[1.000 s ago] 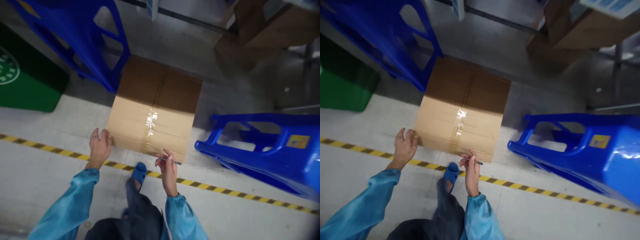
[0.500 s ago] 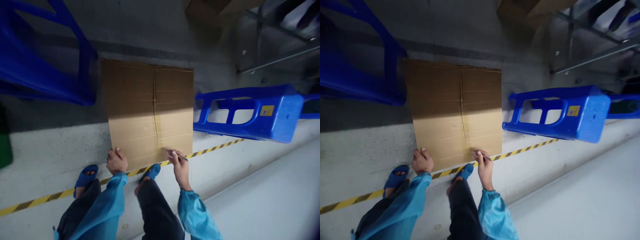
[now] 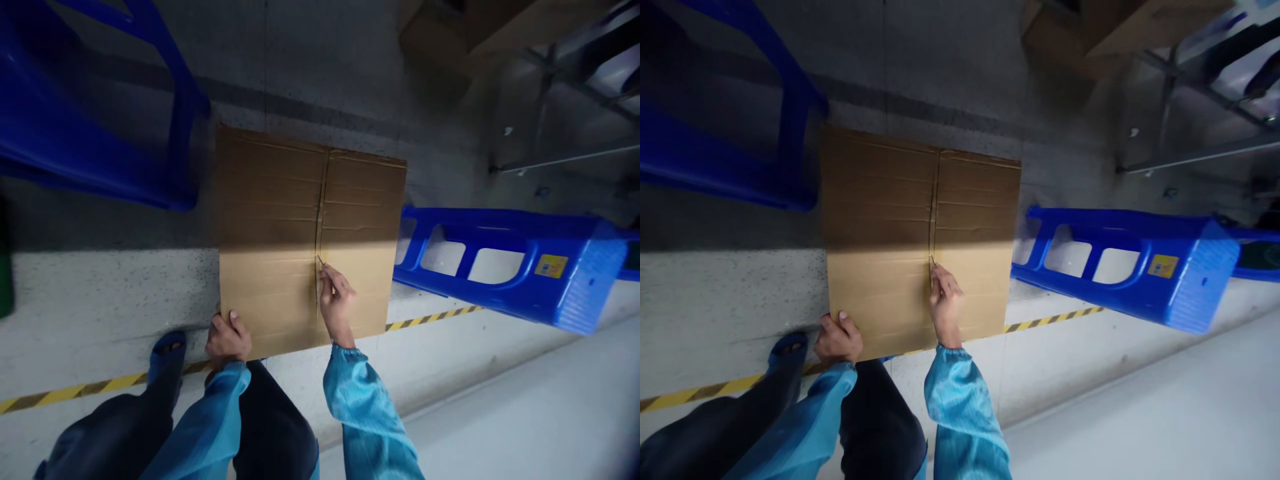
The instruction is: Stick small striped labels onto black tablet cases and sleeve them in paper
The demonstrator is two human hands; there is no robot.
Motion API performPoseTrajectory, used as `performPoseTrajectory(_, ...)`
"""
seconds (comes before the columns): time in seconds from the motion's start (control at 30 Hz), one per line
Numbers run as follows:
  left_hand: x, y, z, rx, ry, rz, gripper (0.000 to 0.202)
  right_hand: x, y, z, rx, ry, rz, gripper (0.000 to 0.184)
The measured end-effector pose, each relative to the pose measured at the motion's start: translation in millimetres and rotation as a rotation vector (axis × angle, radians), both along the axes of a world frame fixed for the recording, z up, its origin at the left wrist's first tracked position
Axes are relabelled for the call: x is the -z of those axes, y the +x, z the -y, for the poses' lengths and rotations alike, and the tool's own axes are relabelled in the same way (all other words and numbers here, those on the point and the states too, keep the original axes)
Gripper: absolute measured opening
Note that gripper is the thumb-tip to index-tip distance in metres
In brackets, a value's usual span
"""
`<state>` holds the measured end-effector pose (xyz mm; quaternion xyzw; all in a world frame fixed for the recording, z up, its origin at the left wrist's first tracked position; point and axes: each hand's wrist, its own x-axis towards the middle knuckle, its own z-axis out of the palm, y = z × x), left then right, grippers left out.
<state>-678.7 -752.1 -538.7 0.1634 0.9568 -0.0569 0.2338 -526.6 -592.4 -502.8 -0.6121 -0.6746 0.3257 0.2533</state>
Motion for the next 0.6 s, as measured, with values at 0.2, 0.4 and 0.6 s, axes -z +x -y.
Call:
performPoseTrajectory(0.2, 1.4, 2, 0, 0.026, -0.022, -0.017, 0.039, 10.8, 1, 17, -0.017, 0.074, 0.036, 0.022)
performPoseTrajectory(0.4, 6.2, 2, -1, 0.045, 0.057, -0.012, 0.038, 38.2, -12, 7, 0.077, 0.169, 0.021, 0.025)
performPoseTrajectory(0.6, 2.7, -6, -4, 0.102, 0.195, 0.038, 0.034, 50.9, -22, -1, 0.115, 0.191, -0.024, 0.024)
